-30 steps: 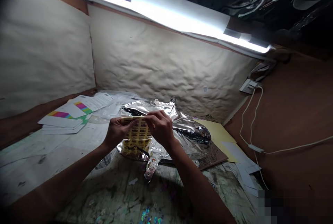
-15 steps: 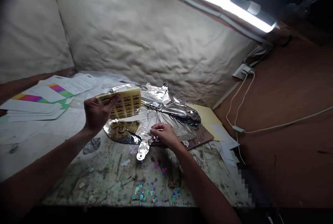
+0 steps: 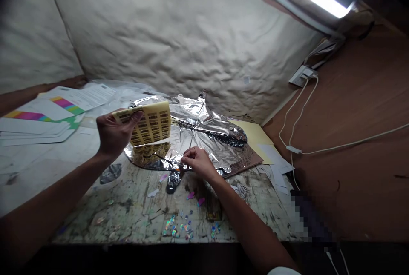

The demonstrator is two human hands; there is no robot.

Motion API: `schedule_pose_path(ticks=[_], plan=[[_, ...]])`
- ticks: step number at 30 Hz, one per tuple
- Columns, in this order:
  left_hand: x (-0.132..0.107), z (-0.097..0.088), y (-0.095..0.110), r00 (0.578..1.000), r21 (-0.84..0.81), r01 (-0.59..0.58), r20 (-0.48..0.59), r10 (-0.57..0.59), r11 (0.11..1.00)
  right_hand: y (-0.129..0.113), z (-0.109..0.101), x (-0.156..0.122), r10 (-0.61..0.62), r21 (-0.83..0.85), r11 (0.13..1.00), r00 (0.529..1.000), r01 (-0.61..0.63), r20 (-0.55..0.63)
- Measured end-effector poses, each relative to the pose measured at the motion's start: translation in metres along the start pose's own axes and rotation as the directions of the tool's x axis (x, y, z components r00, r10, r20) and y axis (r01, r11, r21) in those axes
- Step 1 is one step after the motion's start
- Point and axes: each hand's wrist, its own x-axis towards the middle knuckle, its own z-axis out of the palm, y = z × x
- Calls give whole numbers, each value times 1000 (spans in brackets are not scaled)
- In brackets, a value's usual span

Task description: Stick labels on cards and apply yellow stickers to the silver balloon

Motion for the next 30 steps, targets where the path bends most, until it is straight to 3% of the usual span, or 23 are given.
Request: schedule_pose_path(ticks=[5,9,15,17,19,21,23,25,27,30], plan=[[0,0,-1,1000,7,-13,-2,13,1000,0,6,-4,-46,-182,983,997,34,-62],[1,0,-3,1000,11,-16,-12,16,1000,1,13,-10,-188,-404,905,977,133,-101],[9,-3,-2,996,-28,-28,-89,26,999,5,4,-7,-200,-382,915,969,132,-143],[12,-4,-2,994,-58,-22,-105,16,998,2,-6,-7,-199,-325,932,976,161,-88],[14,-5,-1,994,-74,-28,-103,20,997,-4,-16,-9,-250,-293,918,964,267,95],[14,-6,0,995,-83,-39,-97,31,996,-11,-24,-13,-316,-307,856,891,416,327],[14,-6,1,995,-82,-46,-97,38,996,-15,-28,-16,-351,-345,783,826,517,440],[13,-7,1,994,-79,-46,-106,38,996,-15,-30,-17,-380,-367,752,815,547,438],[13,-7,1,993,-78,-46,-111,38,996,-13,-30,-15,-378,-343,774,823,532,424],[14,-8,0,996,-68,-45,-76,40,997,-10,-28,-10,-316,-301,854,883,424,348]])
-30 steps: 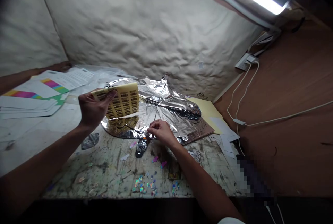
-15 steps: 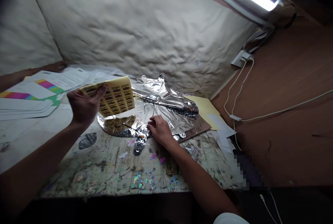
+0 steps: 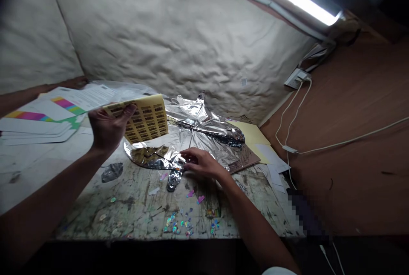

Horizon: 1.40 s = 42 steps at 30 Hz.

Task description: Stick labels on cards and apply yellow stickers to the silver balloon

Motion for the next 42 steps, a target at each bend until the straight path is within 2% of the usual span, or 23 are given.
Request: schedule_pose_path(ticks=[2,4,6,7,8,10,12,13,14,16,19,23,29,38,42], plan=[[-1,-1,0,998,31,-11,58,9,999,1,2,5,57,10,998,998,-56,-30],[-3,-2,0,990,90,-61,133,48,994,1,4,10,63,-25,998,997,-64,-32],[-6,-3,-1,964,166,-180,226,140,970,1,7,14,58,-38,998,998,-59,-31],[-9,-3,-2,935,198,-264,295,199,944,1,8,15,59,-29,998,998,-60,-37],[-11,-3,-4,889,220,-355,380,256,908,2,9,16,63,-7,998,997,-64,-45],[-18,-2,-11,751,223,-530,572,330,818,2,9,17,73,52,996,996,-71,-44],[-26,1,-20,587,189,-644,744,320,741,3,9,17,81,94,993,996,-77,-41],[-31,3,-25,522,179,-671,803,288,719,3,10,18,86,102,992,995,-81,-44],[-35,6,-30,480,182,-680,842,244,710,3,10,18,90,102,991,995,-84,-52],[-45,12,-41,439,206,-656,887,145,726,3,12,19,96,86,992,992,-90,-76],[-56,20,-54,432,252,-563,902,20,787,4,14,19,83,50,996,991,-78,-104],[-60,24,-62,442,276,-463,896,-51,842,6,16,16,28,15,1000,994,-27,-106],[-58,24,-64,430,270,-430,900,-67,861,9,10,12,-9,58,998,999,11,-50],[-58,24,-64,424,252,-448,904,-44,858,9,-2,13,-51,101,994,995,42,85],[-59,24,-66,423,258,-449,905,-50,855,10,-5,13,-30,173,985,993,9,118]])
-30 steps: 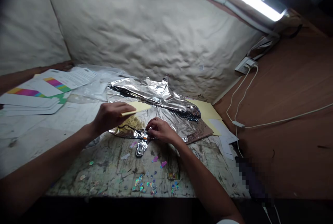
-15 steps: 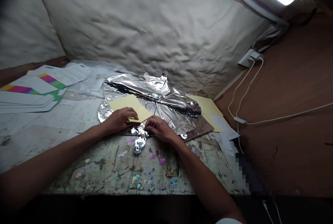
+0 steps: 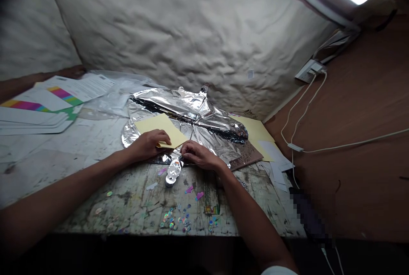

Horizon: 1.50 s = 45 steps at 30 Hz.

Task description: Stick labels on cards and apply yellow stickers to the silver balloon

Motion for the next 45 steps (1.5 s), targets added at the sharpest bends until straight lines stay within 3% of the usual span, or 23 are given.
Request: schedule_pose_path(ticks=[5,10,18,23,28,31,34,37,41,43,45], plan=[[0,-2,2,1000,9,12,9,-12,1000,7,7,1,93,104,991,993,-86,-67],[0,-4,4,1000,47,-19,-3,19,999,8,22,8,134,-35,989,960,-147,-247],[-2,-5,-1,999,113,22,-39,-18,993,3,29,8,80,-178,972,925,-155,-371],[-2,-8,-13,992,115,108,-81,-99,987,2,27,-2,-62,-374,927,976,-22,-211],[-1,-8,-17,990,84,121,-82,-114,989,-9,32,-18,-81,-508,861,986,-4,-144],[-2,-9,-16,990,81,120,-82,-113,990,-12,36,-33,-89,-502,865,991,26,-103],[-2,-11,-15,990,71,116,-82,-111,991,-10,36,-43,-123,-457,887,987,62,-107],[-1,-13,-16,986,16,111,-126,-108,994,-6,34,-41,-187,-508,858,969,82,-159],[1,-19,-17,939,-144,92,-318,-134,985,-1,35,-30,-346,-651,729,934,211,-85],[1,-25,-16,890,-186,93,-425,-166,978,2,37,-27,-430,-680,679,900,275,-66],[1,-34,-13,825,-197,111,-528,-201,974,4,40,-25,-457,-656,701,883,280,-111]])
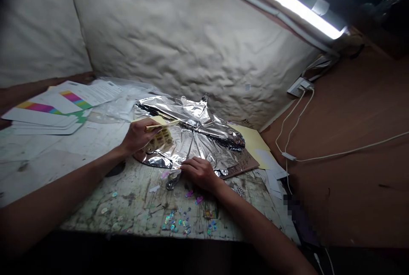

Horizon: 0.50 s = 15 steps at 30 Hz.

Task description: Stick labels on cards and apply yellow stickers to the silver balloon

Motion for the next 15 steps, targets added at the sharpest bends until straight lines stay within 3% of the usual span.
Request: schedule_pose_path(ticks=[2,4,7,9,11,13,15], plan=[[5,-9,5,991,14,3,-136,-1,1000,0,2,1,121,97,989,991,-115,-59],[10,-19,10,964,47,-25,-263,36,999,4,0,6,324,244,922,944,-300,-63],[14,-29,13,924,120,-95,-359,132,988,20,-8,19,551,494,665,814,-561,184],[13,-30,13,927,153,-118,-338,164,981,33,-15,29,582,598,456,729,-659,359],[9,-24,12,953,185,-137,-244,181,973,44,-20,38,582,643,318,679,-696,447],[4,-15,12,969,231,-182,-124,214,956,48,-22,44,570,652,278,667,-706,479],[-2,-7,14,969,287,-240,12,247,927,47,-21,48,548,658,296,687,-692,476]])
